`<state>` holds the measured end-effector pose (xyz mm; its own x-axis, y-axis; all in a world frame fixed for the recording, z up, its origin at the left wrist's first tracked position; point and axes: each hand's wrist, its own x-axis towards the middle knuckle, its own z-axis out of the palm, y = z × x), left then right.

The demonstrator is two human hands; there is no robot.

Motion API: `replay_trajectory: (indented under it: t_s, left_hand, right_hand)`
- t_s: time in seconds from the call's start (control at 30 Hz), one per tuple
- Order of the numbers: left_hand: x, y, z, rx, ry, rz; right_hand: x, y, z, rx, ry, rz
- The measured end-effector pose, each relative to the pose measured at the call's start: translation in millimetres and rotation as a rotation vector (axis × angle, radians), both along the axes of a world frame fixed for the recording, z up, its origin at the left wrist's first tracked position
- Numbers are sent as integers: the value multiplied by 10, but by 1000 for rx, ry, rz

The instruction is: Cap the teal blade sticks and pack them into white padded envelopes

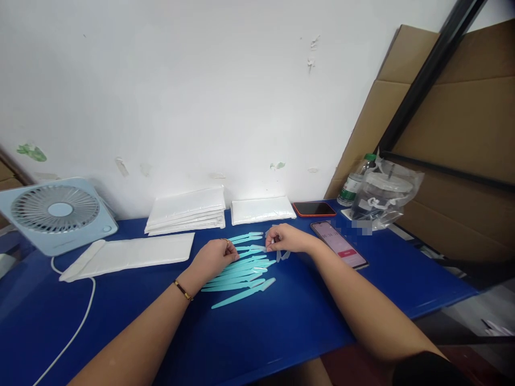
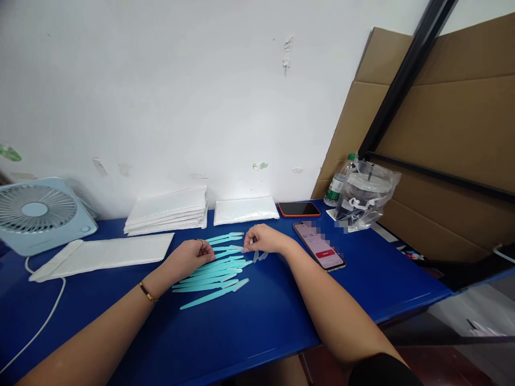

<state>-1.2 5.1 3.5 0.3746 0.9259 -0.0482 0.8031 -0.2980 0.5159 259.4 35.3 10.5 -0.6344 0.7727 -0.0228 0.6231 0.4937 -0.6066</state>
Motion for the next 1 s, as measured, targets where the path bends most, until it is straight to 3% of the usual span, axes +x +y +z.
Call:
replay_trajectory:
  t_s: [0.47, 0.8, 0.9, 1.0]
  left_hand:
    - [-39, 39, -13, -3, 3, 8]
    - [82, 81, 9, 166, 14, 12]
    - [28, 43, 76, 171, 6, -23]
    - [-28, -15, 121, 68, 12, -85]
  right_hand:
    - [-24, 8, -22, -48, 21, -59]
    - [-183, 21, -83, 135, 87, -151]
    - [-22, 20, 18, 112, 112, -93]
    - [146, 3, 118, 28, 72, 44]
